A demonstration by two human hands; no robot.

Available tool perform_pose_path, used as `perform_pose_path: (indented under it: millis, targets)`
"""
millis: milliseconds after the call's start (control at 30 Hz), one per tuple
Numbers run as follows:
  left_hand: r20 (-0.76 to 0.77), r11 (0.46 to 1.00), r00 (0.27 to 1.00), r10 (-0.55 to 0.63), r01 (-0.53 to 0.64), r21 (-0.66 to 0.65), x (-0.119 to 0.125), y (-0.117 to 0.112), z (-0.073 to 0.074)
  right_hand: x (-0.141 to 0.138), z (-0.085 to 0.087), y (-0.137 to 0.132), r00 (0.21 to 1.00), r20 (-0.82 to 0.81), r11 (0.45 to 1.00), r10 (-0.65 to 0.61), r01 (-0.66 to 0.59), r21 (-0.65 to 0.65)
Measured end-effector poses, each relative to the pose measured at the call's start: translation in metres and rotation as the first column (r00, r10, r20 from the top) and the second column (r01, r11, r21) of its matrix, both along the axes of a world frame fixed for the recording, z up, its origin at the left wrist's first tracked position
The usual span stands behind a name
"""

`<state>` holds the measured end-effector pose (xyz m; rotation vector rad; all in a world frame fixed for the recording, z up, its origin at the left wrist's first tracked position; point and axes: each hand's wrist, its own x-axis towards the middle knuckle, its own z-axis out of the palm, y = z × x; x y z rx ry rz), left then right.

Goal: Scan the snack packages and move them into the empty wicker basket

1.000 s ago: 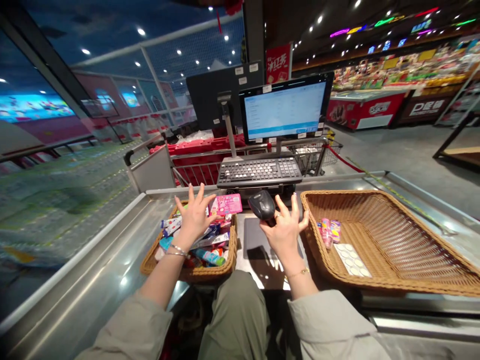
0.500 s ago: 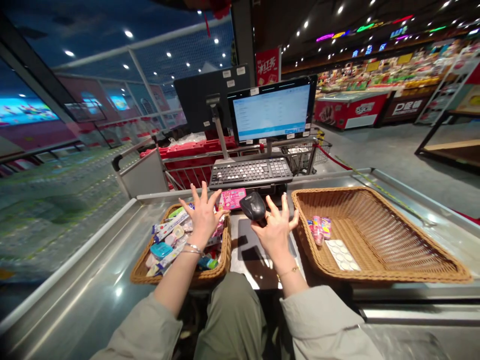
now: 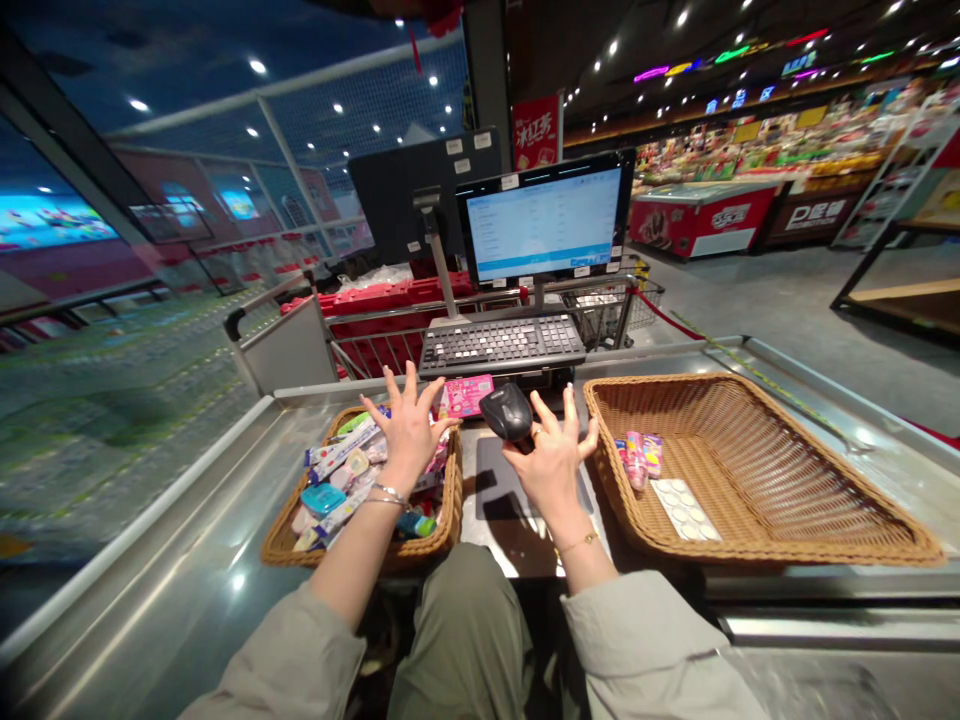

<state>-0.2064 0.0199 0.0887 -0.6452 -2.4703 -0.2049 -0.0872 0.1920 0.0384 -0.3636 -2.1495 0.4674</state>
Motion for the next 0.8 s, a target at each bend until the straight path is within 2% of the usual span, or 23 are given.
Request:
perform_pose_path:
  millis: [800]
  targets:
    - [0.009, 1.0, 1.0, -0.023, 0.022, 0.018, 0.0062, 0.009, 0.0051, 0.0088, 0.0081, 0.0015, 0.999, -0.007, 0.999, -0.042, 0.042, 0.007]
